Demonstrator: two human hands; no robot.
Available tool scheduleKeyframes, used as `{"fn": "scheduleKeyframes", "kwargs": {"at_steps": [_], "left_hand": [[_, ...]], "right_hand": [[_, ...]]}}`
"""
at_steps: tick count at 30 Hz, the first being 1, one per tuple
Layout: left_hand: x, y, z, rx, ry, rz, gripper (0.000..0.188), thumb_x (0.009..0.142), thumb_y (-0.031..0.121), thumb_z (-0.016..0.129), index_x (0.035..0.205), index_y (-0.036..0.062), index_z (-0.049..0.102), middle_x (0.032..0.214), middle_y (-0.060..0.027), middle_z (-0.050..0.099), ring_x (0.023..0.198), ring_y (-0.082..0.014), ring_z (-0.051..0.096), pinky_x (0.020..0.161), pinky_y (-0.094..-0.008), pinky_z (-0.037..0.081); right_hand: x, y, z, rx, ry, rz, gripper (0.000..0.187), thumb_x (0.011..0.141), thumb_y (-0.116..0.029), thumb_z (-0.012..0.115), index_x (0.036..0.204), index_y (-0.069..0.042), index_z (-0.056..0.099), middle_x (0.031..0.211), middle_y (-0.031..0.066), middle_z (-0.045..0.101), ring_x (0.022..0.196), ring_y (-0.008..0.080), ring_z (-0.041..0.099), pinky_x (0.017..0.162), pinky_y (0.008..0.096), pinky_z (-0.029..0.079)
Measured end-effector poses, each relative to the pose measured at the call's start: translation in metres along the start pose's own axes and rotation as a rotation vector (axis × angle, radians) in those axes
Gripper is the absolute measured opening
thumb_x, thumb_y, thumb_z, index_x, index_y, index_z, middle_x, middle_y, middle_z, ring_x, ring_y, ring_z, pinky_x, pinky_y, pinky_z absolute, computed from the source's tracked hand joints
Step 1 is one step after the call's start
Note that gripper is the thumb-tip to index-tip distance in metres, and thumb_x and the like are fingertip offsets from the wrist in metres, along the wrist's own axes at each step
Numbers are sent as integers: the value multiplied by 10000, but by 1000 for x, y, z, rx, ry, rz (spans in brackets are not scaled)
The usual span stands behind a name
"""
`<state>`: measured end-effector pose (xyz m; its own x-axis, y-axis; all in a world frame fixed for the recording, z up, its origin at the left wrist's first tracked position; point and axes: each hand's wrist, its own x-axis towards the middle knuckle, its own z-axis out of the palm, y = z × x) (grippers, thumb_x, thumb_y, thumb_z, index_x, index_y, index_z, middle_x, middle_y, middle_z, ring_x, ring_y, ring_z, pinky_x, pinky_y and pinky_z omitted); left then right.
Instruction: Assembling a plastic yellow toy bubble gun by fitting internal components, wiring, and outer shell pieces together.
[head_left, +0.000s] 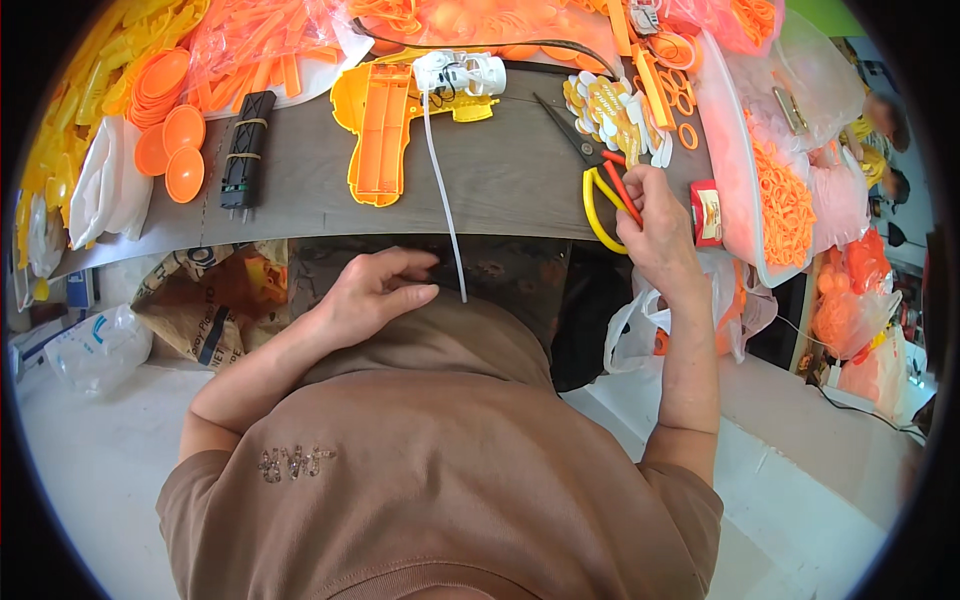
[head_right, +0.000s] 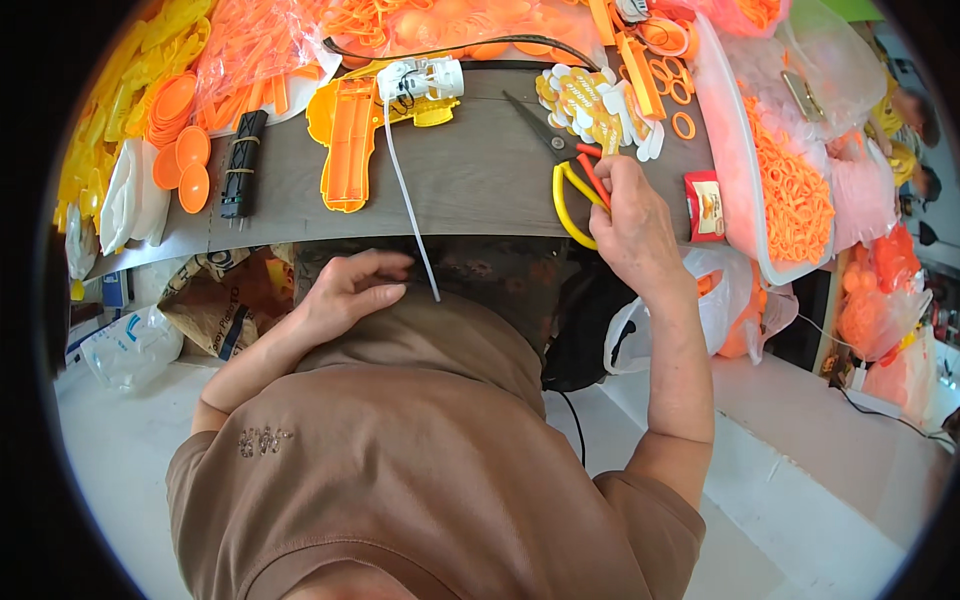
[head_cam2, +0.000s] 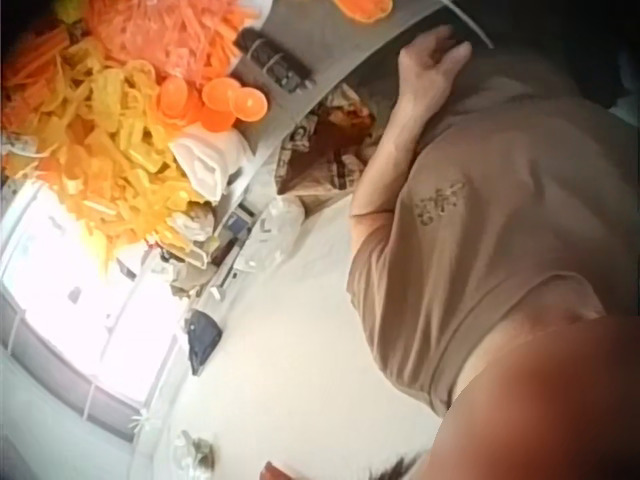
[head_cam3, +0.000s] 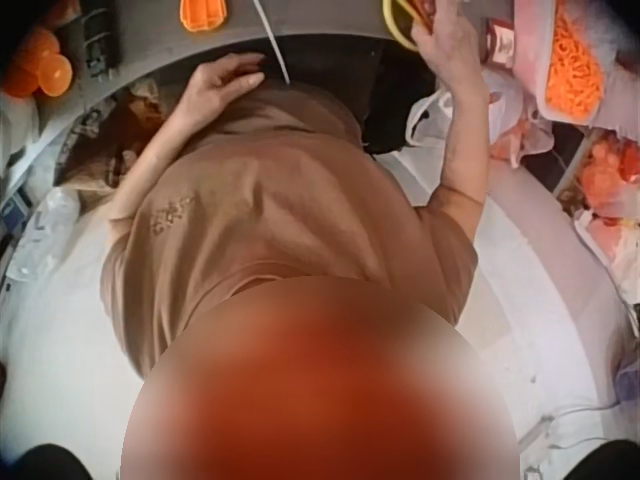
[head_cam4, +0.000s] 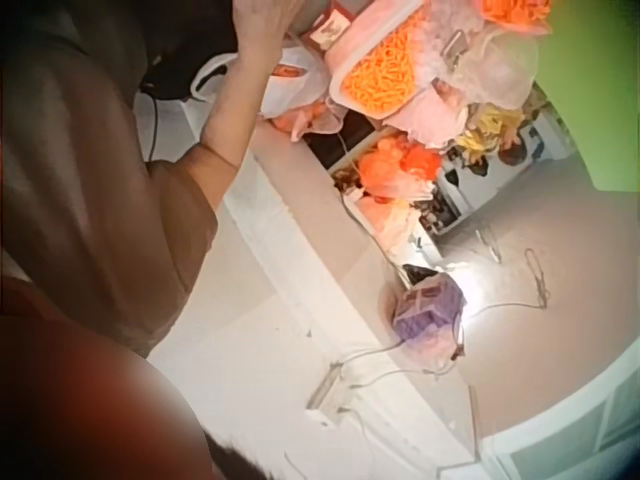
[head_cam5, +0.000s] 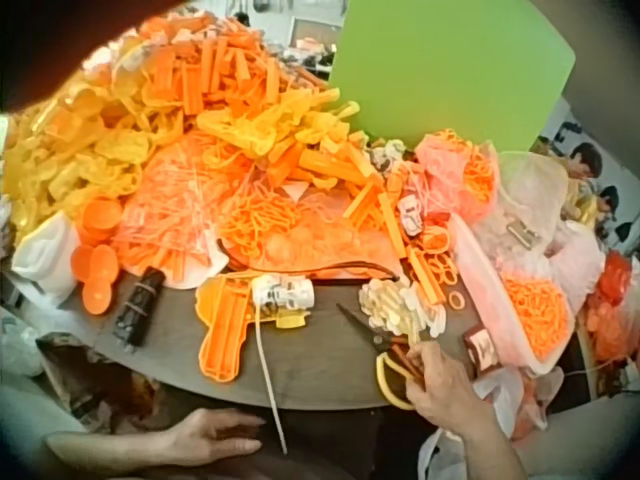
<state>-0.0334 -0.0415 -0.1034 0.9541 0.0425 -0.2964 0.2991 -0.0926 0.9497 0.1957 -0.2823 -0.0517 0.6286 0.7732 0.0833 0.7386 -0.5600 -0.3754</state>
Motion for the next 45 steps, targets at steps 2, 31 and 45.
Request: {"fn": "scheduleKeyframes", "kwargs": {"at_steps": [2, 31, 45], "left_hand": [[7, 3, 3, -199, -39, -101, 444, 860, 126, 639, 1235, -73, 509, 1126, -177, 605, 1024, -198, 591, 879, -301, 478], [24, -9, 18, -862, -79, -182, 334, 852, 33, 608, 1171, -50, 558, 952, -163, 673, 818, -192, 657, 762, -283, 519], [25, -8, 16, -865, -179, -176, 448, 862, 45, 588, 1279, -57, 460, 929, -155, 677, 819, -215, 666, 785, -297, 508]], "right_hand": [[0, -6, -4, 311, -95, 228, 327, 769, 53, 570, 1062, -16, 445, 942, 102, 537, 821, 155, 563, 694, 276, 482], [6, -20, -9, 1484, -67, 166, 1088, 563, -782, 631, 1313, -37, 372, 830, 41, 442, 582, 92, 380, 470, 206, 325], [-72, -80, 76, 812, -413, 159, 728, 799, -597, 599, 1171, 12, 457, 696, 14, 476, 618, 88, 443, 559, 227, 362]]}}
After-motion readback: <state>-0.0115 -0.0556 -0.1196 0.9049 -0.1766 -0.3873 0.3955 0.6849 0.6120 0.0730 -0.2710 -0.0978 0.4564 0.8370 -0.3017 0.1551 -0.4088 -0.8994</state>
